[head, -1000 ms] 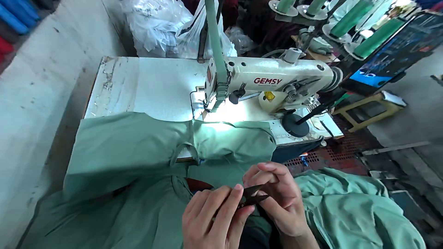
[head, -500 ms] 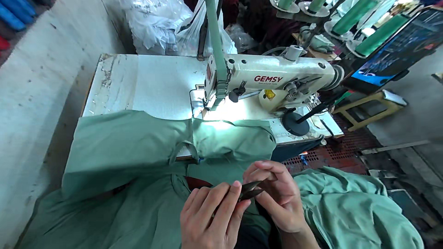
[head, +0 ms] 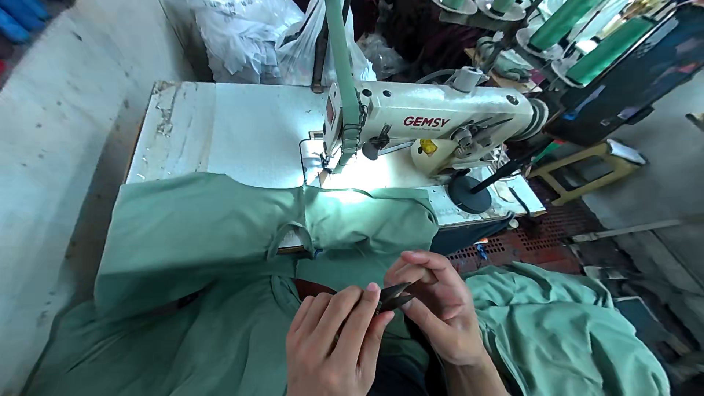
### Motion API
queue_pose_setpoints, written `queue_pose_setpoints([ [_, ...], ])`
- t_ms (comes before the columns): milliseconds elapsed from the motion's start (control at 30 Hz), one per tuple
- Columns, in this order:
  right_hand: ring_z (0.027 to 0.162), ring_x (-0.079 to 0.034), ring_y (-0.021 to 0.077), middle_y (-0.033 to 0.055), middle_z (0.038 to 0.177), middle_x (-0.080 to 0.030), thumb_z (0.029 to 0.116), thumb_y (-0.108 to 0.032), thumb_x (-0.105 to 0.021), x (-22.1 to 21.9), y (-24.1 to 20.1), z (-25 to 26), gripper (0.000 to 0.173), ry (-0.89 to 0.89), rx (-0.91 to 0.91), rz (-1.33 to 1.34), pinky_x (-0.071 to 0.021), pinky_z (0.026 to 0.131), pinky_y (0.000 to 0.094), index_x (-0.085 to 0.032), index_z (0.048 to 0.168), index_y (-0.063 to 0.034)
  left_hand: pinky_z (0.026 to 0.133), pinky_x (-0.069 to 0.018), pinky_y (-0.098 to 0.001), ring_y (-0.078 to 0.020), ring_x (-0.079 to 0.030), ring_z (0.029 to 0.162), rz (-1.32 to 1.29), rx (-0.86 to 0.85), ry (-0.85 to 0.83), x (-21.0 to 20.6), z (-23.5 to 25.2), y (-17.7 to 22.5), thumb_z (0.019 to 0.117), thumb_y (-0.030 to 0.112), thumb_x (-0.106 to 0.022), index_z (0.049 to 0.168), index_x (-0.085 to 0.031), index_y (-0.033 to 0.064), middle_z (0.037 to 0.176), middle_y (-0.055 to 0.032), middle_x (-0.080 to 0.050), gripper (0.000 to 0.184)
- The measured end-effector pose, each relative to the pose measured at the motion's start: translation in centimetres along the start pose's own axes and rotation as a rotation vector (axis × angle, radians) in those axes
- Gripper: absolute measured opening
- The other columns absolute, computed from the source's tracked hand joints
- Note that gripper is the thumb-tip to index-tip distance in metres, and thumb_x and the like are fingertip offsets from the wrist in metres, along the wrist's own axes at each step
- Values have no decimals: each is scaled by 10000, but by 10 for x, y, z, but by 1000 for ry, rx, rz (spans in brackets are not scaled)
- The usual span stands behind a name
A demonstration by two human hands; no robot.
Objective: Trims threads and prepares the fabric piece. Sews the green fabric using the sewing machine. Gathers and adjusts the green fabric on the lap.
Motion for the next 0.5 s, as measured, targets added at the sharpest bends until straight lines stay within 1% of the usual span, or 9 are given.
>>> queue_pose_setpoints([
  [233,1023,-681,81,-4,1114,-713,993,-83,-654,1,5,-1,487,5,-18,30,-568,938,253,-513,1455,-145,738,-472,-242,-105,-619,839,-20,1,-2,-4,0,-3,988,324,-680,1127,-745,120,995,-30,-710,256],
  [333,994,-690,100,20,1088,-720,994,-68,-651,2,9,-1,474,8,-26,55,-574,918,264,-515,1444,-132,732,-486,-231,-95,-626,833,-59,-5,20,-8,-2,-7,986,286,-688,1076,-754,125,959,-18,-706,196],
  [500,997,-690,103,32,1090,-718,1006,-73,-643,6,17,-2,434,41,-44,70,-571,917,260,-522,1421,-117,756,-515,-210,-77,-643,878,-102,42,24,-10,-8,-16,981,301,-701,1087,-747,134,987,-10,-702,203],
])
Point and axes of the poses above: each hand's wrist, its own z-axis towards the middle knuckle, its own x-axis out of the back of the hand, y = z × x, the point moved 4 cm from there along z, towards the middle knuckle
